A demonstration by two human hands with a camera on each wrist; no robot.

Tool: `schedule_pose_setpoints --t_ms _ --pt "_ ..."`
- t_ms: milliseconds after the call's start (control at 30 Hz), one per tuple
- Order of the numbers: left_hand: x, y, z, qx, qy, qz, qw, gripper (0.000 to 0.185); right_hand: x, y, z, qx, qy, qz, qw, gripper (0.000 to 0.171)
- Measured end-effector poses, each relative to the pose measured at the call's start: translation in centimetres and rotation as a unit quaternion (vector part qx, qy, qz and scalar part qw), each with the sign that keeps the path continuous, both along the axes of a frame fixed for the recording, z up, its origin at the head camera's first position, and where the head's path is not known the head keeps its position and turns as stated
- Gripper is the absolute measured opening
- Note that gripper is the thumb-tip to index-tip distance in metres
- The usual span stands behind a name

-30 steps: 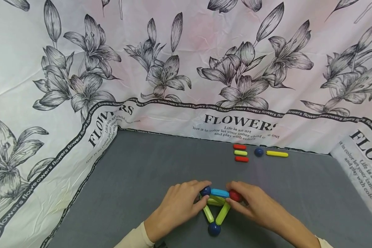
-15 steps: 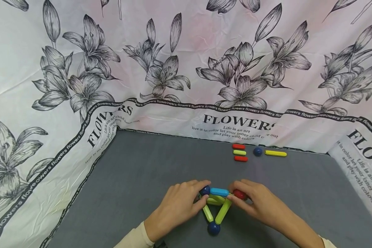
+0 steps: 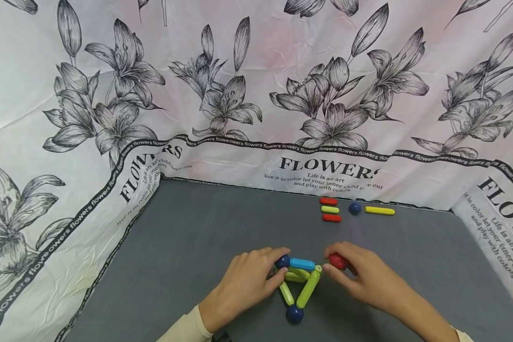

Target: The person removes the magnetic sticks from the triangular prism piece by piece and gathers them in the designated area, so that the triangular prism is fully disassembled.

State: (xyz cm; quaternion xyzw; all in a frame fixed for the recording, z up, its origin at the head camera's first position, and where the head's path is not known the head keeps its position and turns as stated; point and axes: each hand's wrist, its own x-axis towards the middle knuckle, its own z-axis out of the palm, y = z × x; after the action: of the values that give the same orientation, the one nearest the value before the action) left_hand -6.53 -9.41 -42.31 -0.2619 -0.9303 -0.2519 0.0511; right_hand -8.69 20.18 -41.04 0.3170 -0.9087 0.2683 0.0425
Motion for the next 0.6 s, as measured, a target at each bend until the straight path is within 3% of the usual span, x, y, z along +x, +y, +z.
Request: schedule_pose_setpoints --t_ms 133,333,600 --pt "0.0 -0.1 0.0 0.003 -0.004 -0.001 1.0000 0.037 -0.4 0.8 0.2 0.014 -0.007 -0.039 0.999 0.025" --pt "0.1 0.0 -0.1 0.007 -0.003 -0.006 1.0000 0.036 -1.6 2.7 0.1 0.034 -0.014 -0.120 0.992 0.046" --pt "0.0 -0.1 -0.2 0.005 -0.004 -0.007 1.0000 0.037 -4.2 5.1 -1.0 0.049 0.054 -0.156 0.985 0.043"
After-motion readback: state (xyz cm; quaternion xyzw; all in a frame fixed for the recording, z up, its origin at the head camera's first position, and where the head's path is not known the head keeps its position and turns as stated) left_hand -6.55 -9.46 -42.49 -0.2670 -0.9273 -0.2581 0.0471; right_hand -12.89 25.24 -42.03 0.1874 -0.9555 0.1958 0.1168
